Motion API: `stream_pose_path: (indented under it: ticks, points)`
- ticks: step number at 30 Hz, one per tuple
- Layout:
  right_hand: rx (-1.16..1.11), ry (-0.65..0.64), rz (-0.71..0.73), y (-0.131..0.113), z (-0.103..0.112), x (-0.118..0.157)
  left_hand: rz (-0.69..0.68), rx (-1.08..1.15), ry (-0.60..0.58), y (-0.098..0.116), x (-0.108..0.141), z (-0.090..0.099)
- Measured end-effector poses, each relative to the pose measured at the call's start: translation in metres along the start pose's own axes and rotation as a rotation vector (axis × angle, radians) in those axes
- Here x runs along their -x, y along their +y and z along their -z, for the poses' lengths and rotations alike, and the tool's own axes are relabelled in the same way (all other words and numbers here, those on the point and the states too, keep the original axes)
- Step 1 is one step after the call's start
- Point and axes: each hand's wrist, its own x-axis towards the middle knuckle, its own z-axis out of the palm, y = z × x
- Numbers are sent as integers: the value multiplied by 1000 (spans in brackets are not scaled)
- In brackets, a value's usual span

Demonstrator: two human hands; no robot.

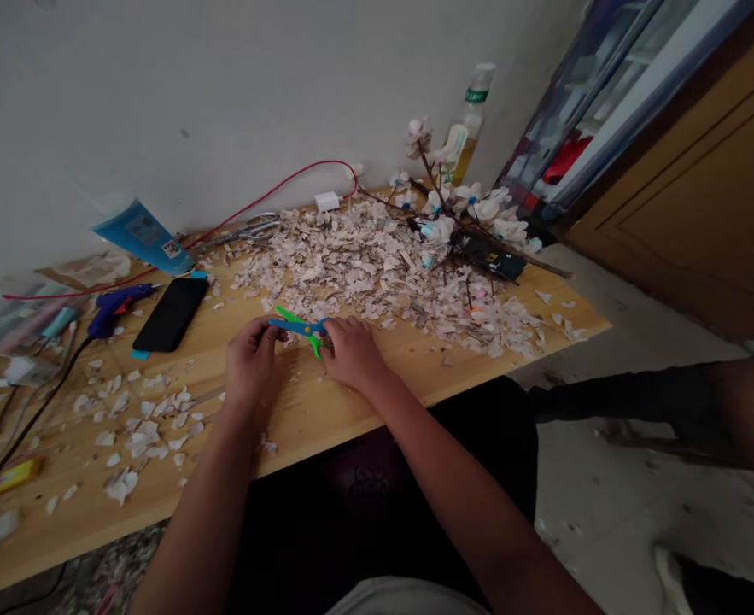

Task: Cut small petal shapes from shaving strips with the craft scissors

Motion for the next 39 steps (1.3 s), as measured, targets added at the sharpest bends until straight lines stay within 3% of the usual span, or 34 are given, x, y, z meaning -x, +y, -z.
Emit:
stream_pose_path:
  ticks: [30,34,39]
  points:
    - [104,8,9,0,1,1,-95,-70,-163,-1,-12,16]
    - [104,97,-15,3,3,1,-85,-29,-176,-2,-10,17]
    - [-88,410,-91,9,11,-1,154,212,-271,-10,-7,8]
